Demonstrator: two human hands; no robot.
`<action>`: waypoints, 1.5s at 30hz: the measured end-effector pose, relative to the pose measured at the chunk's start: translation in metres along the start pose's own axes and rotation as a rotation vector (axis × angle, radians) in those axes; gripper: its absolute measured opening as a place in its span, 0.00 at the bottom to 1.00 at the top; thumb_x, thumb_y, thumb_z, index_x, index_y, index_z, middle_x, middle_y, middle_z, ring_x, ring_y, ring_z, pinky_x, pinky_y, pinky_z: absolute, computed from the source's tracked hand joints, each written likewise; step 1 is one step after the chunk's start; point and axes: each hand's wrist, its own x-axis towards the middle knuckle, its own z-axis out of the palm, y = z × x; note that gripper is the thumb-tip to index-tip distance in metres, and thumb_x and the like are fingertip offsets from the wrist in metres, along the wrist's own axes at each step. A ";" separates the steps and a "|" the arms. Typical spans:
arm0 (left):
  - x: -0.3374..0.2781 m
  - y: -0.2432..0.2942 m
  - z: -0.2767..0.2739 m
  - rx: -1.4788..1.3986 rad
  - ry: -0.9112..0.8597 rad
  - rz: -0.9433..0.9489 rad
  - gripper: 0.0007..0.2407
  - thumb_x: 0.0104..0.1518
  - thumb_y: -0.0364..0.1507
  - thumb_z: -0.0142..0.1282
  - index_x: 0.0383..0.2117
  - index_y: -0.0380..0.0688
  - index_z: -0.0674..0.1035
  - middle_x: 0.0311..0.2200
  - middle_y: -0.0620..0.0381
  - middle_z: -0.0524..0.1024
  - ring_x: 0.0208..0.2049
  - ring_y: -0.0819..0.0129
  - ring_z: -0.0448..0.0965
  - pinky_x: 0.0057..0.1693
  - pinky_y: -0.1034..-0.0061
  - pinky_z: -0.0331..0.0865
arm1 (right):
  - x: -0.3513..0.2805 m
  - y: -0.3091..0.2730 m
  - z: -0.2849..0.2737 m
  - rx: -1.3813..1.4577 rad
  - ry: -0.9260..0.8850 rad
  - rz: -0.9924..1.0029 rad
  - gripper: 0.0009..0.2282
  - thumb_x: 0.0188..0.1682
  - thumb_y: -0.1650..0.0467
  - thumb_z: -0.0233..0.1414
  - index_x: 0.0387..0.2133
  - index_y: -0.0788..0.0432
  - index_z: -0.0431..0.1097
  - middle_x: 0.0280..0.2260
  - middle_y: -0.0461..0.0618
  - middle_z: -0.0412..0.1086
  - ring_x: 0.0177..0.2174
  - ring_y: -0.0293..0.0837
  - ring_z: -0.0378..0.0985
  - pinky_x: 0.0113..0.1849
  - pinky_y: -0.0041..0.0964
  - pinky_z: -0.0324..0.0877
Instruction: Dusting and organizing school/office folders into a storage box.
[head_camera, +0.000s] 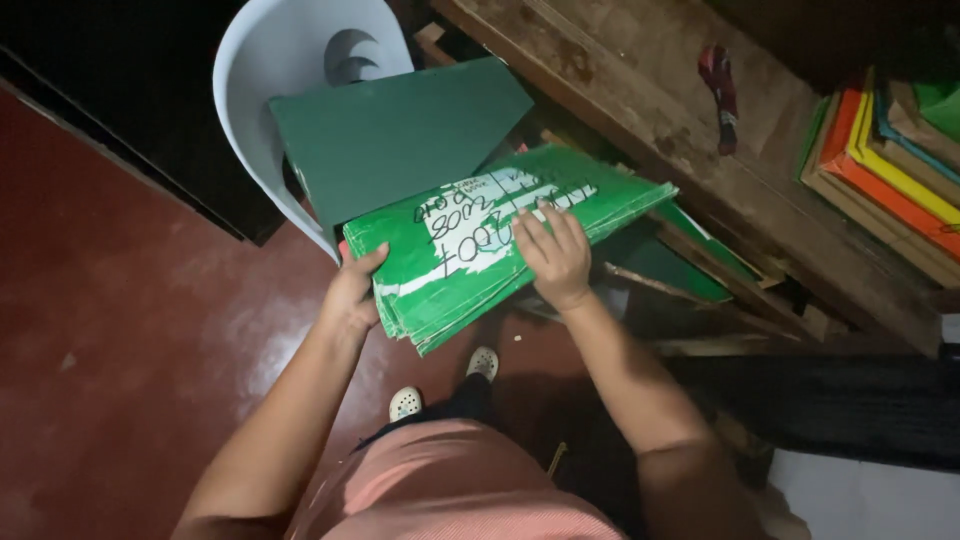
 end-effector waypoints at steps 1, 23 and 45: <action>-0.005 -0.001 0.000 -0.035 -0.007 0.013 0.30 0.55 0.20 0.65 0.61 0.68 0.66 0.54 0.56 0.70 0.56 0.51 0.76 0.61 0.45 0.68 | 0.003 0.000 0.002 -0.012 0.020 -0.003 0.04 0.55 0.75 0.54 0.38 0.61 0.78 0.40 0.57 0.77 0.39 0.60 0.80 0.39 0.53 0.76; 0.049 -0.005 -0.057 0.194 0.053 -0.197 0.20 0.49 0.23 0.67 0.50 0.55 0.78 0.42 0.50 0.81 0.42 0.49 0.84 0.49 0.42 0.76 | -0.102 -0.081 0.076 -0.064 -0.363 0.565 0.32 0.33 0.78 0.63 0.55 0.47 0.68 0.54 0.60 0.64 0.57 0.61 0.65 0.53 0.64 0.58; 0.047 0.007 -0.053 0.237 0.098 -0.213 0.17 0.53 0.27 0.64 0.50 0.41 0.76 0.41 0.42 0.80 0.40 0.42 0.84 0.45 0.43 0.78 | -0.136 -0.063 0.094 1.444 0.367 2.747 0.21 0.42 0.63 0.68 0.48 0.56 0.73 0.44 0.61 0.76 0.44 0.56 0.80 0.47 0.61 0.76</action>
